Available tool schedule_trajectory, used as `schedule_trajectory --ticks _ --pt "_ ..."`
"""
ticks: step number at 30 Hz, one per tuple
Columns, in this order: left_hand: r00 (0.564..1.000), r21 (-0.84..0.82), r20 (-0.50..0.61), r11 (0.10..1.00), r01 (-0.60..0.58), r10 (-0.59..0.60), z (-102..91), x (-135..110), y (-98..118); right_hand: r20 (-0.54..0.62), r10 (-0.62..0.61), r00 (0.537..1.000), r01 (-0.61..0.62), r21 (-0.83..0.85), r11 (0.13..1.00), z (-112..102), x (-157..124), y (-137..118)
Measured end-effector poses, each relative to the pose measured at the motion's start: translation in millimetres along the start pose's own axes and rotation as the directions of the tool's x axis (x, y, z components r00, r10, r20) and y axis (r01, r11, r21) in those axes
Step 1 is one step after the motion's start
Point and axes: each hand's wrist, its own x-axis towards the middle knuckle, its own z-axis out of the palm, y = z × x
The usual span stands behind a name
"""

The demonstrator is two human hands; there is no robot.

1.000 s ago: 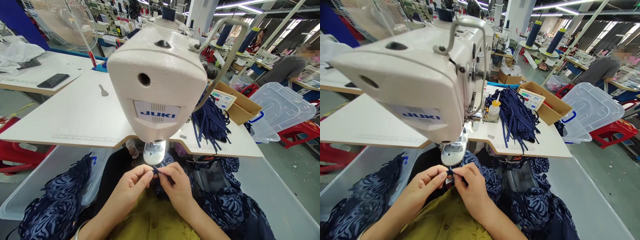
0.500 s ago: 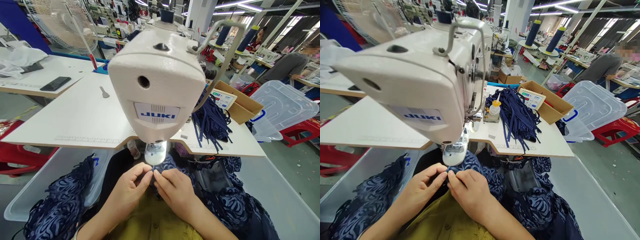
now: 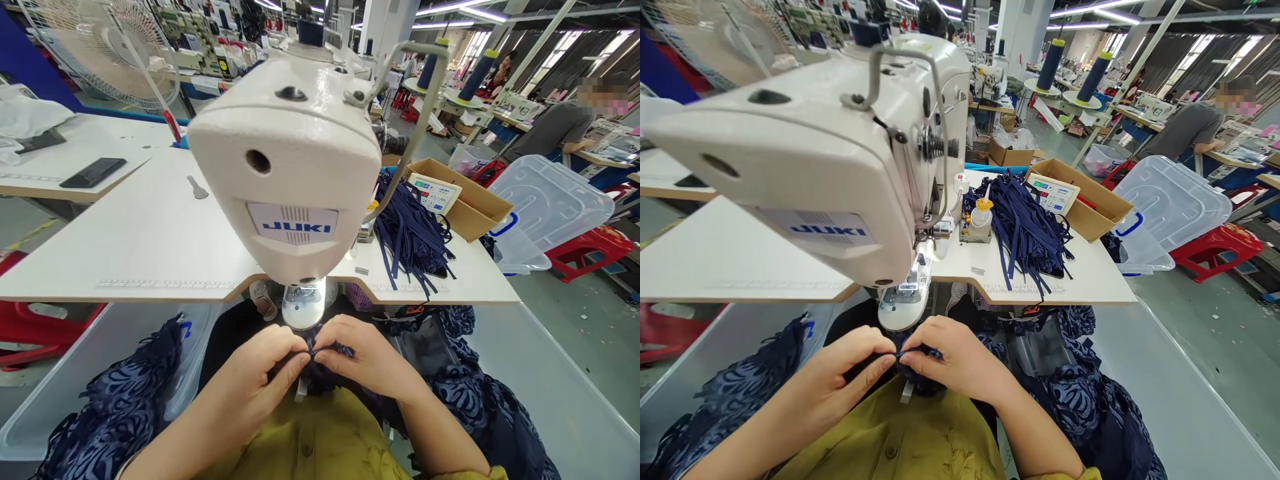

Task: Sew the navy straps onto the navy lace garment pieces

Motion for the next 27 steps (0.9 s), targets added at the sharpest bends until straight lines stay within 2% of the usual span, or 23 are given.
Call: schedule_trajectory --ticks 3,5,6,7,8,10,12,15,17,18,20,23,25,27 --pt "0.971 0.162 -0.235 0.987 -0.008 0.047 -0.8 -0.9 -4.4 -0.117 0.124 0.985 -0.124 0.005 0.992 4.6 -3.1 0.5" --pt "0.912 0.226 -0.399 0.974 -0.004 0.097 -0.3 -6.1 -5.8 -0.205 0.197 0.959 -0.193 0.037 0.98 8.1 -5.3 1.0" --pt "0.889 0.227 -0.445 0.974 -0.004 0.107 1.1 -9.5 -6.0 -0.243 0.226 0.943 -0.22 0.054 0.974 9.6 -6.4 1.5" --pt "0.894 0.199 -0.438 0.98 -0.009 0.097 3.7 -13.0 -6.3 -0.277 0.249 0.928 -0.239 0.068 0.969 11.2 -7.7 2.1" --pt "0.922 0.142 -0.381 0.99 -0.012 0.066 7.8 -16.1 -6.8 -0.307 0.266 0.914 -0.254 0.079 0.964 12.9 -9.0 2.7" --pt "0.983 -0.034 -0.182 0.999 0.032 -0.037 20.8 -19.1 -9.4 -0.358 0.282 0.89 -0.268 0.09 0.959 17.4 -11.8 3.7" --pt "0.992 -0.209 -0.032 0.971 0.112 -0.121 38.1 -16.6 -13.5 -0.416 0.253 0.873 -0.253 0.055 0.966 23.8 -14.6 3.8" --pt "0.99 -0.417 0.015 0.899 0.135 -0.142 60.4 -5.7 -19.3 -0.488 0.1 0.867 -0.165 -0.092 0.982 34.8 -17.4 1.5" --pt "0.992 -0.468 0.026 0.876 0.121 -0.123 66.6 1.3 -22.0 -0.502 0.002 0.865 -0.105 -0.177 0.979 40.0 -17.7 -0.5" --pt "0.992 -0.462 0.018 0.879 0.116 -0.122 66.8 3.7 -23.3 -0.508 -0.008 0.861 -0.099 -0.183 0.978 41.4 -17.6 -1.2" --pt "0.99 -0.409 -0.034 0.906 0.112 -0.138 62.5 5.9 -26.9 -0.516 0.063 0.854 -0.147 -0.124 0.981 42.1 -17.1 -1.3" --pt "0.975 -0.316 -0.143 0.942 0.117 -0.169 48.5 4.3 -33.4 -0.475 0.285 0.832 -0.285 0.076 0.956 41.6 -17.0 2.6" --pt "0.966 -0.271 -0.19 0.955 0.121 -0.176 36.9 2.3 -36.0 -0.377 0.425 0.823 -0.343 0.266 0.901 43.0 -16.9 6.6" --pt "0.966 -0.251 -0.184 0.959 0.132 -0.181 25.8 0.6 -35.5 -0.25 0.522 0.815 -0.367 0.475 0.8 46.3 -16.6 9.9"
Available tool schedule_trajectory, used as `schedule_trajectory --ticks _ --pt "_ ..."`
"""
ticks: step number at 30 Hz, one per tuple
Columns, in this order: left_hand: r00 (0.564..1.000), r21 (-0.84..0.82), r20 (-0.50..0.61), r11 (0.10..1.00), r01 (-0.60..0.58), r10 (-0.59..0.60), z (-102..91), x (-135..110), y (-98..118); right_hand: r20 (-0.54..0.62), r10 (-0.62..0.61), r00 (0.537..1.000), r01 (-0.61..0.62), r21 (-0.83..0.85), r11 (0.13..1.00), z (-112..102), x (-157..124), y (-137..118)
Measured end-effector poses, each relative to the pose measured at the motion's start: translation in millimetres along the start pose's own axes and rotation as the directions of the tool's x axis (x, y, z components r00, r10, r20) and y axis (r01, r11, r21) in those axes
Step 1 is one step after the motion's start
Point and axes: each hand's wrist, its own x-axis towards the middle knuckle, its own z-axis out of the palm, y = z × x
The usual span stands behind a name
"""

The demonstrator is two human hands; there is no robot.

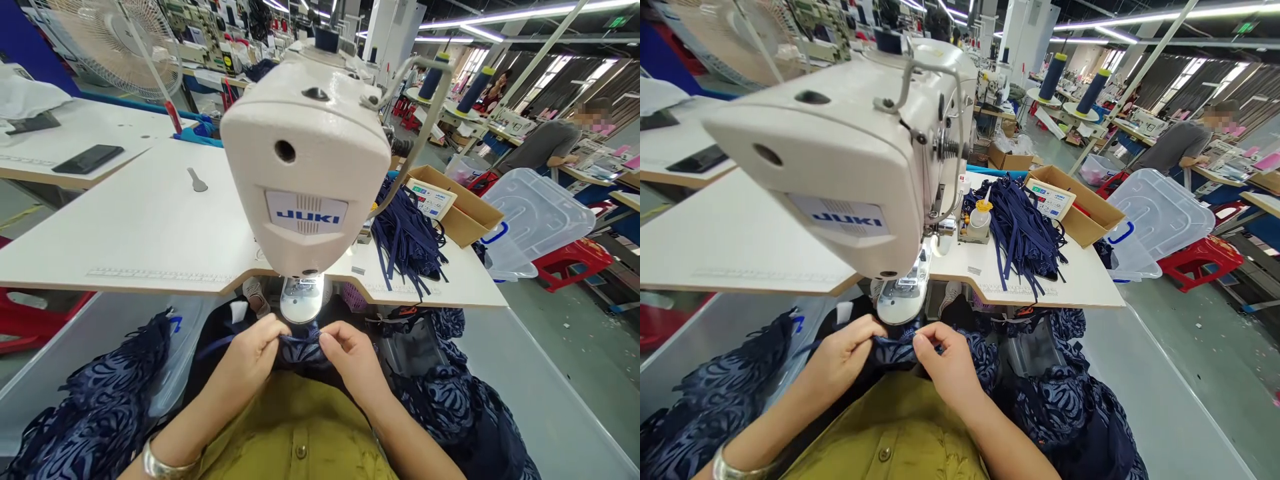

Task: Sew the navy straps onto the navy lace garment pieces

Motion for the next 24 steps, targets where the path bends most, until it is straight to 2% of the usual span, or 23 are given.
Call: schedule_trajectory --ticks 3,6,12,24 --pt "0.994 -0.029 0.108 0.999 0.015 -0.012 -8.9 -0.5 6.8 0.056 0.116 0.992 -0.125 0.227 0.966 4.9 0.0 4.0" --pt "0.979 -0.102 0.2 0.993 0.062 -0.041 -5.8 -1.5 9.4 0.056 0.162 0.985 -0.172 0.326 0.93 8.0 -1.8 5.4" --pt "0.964 -0.287 0.213 0.933 0.216 -0.158 12.4 -1.1 4.2 0.076 0.173 0.982 -0.189 0.348 0.918 6.3 -5.9 10.4" --pt "0.913 -0.506 0.317 0.768 0.392 -0.257 14.8 -3.9 5.0 0.169 0.205 0.964 -0.255 0.382 0.888 -0.6 -7.4 9.3"
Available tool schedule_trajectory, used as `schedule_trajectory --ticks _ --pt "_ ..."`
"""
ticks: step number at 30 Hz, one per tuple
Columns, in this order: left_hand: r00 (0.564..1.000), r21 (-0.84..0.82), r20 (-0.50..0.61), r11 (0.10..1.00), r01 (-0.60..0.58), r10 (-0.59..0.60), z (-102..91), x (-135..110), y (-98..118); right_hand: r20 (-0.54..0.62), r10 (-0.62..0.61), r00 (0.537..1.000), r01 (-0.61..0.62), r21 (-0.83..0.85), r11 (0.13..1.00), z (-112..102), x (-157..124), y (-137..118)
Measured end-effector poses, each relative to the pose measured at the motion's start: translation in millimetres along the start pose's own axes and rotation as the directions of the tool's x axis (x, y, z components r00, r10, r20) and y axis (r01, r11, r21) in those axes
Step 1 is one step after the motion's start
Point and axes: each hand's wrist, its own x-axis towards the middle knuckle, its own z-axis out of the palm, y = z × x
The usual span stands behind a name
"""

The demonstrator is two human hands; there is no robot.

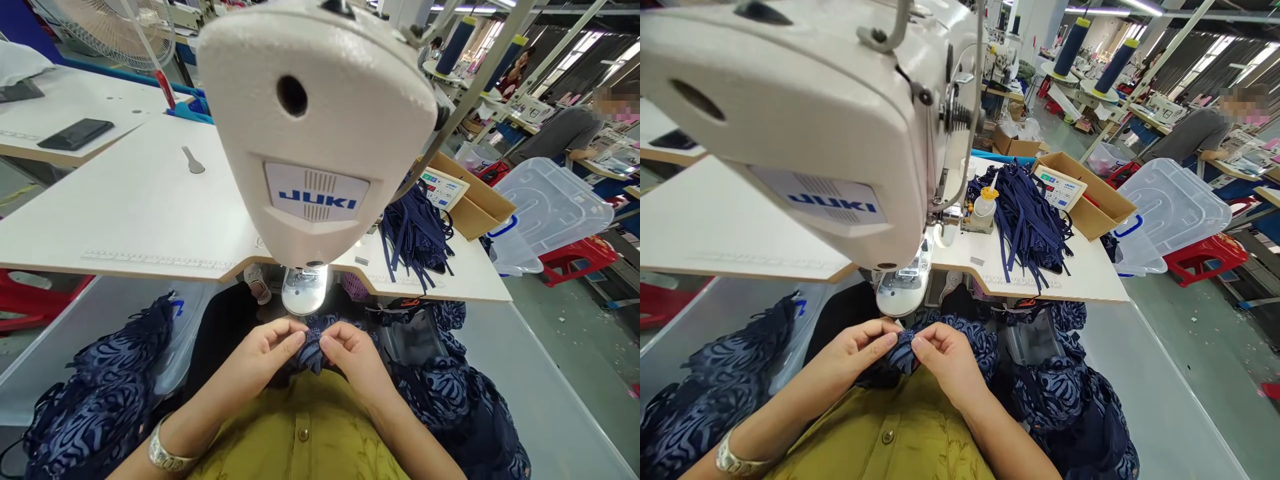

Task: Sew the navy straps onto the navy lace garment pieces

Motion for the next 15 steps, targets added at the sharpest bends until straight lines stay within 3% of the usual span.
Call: schedule_trajectory --ticks 10,13,15 --pt "0.997 -0.104 0.03 0.992 0.068 -0.065 -0.4 2.0 -4.8 0.044 0.019 0.999 -0.017 -0.056 0.998 -3.5 3.4 1.1" --pt "0.997 -0.082 0.044 0.995 0.059 -0.055 -2.5 3.6 -8.4 0.091 0.005 0.996 0.016 -0.227 0.974 -8.9 3.8 -2.1" --pt "0.997 -0.085 0.062 0.995 0.053 -0.047 -2.7 4.8 -9.5 0.18 -0.053 0.982 0.125 -0.418 0.9 -13.8 4.5 -7.4"
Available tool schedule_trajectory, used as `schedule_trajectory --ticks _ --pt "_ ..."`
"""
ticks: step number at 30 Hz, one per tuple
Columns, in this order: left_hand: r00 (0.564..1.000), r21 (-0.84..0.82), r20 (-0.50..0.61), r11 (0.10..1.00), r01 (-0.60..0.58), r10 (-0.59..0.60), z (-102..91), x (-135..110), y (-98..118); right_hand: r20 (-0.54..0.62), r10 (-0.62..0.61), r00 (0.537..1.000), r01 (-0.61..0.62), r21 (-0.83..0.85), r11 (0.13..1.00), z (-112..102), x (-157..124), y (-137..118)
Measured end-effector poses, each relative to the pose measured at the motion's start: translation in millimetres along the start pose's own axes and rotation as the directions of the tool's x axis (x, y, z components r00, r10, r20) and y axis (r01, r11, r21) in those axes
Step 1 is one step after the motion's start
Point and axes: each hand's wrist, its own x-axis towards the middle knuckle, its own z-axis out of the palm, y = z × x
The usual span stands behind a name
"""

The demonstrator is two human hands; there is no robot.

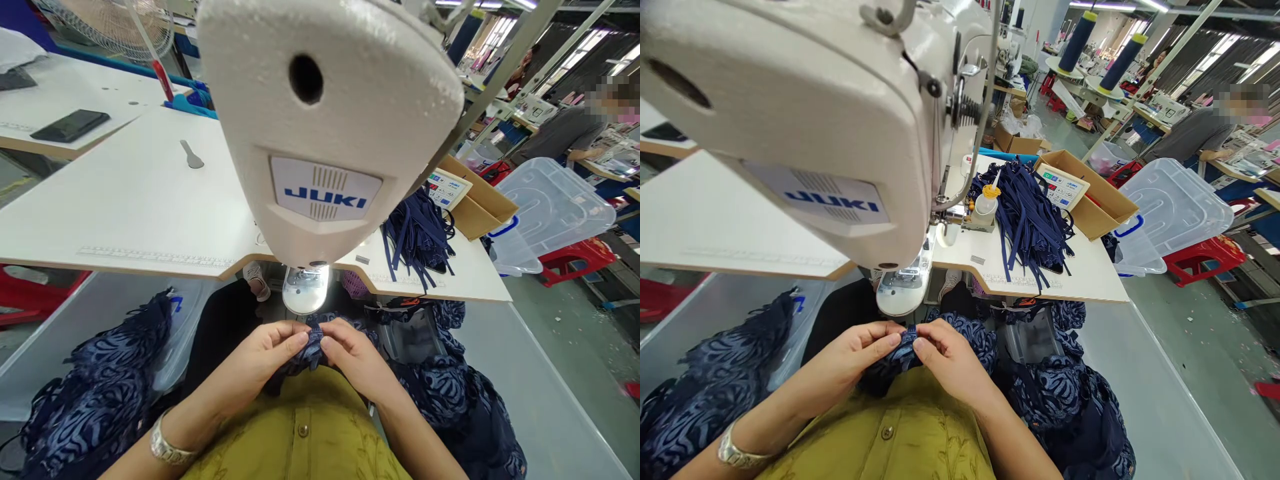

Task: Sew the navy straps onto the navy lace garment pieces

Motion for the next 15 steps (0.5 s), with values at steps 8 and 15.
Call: schedule_trajectory --ticks 8,15 --pt "0.996 0.089 0.074 0.995 -0.053 0.046 3.1 0.0 4.6 0.031 -0.146 0.989 0.144 0.079 0.987 -2.6 7.3 1.2" --pt "0.999 0.134 0.053 0.991 0.006 -0.013 5.1 -1.4 5.6 -0.13 0.097 0.987 -0.013 0.532 0.846 9.2 12.6 15.4"
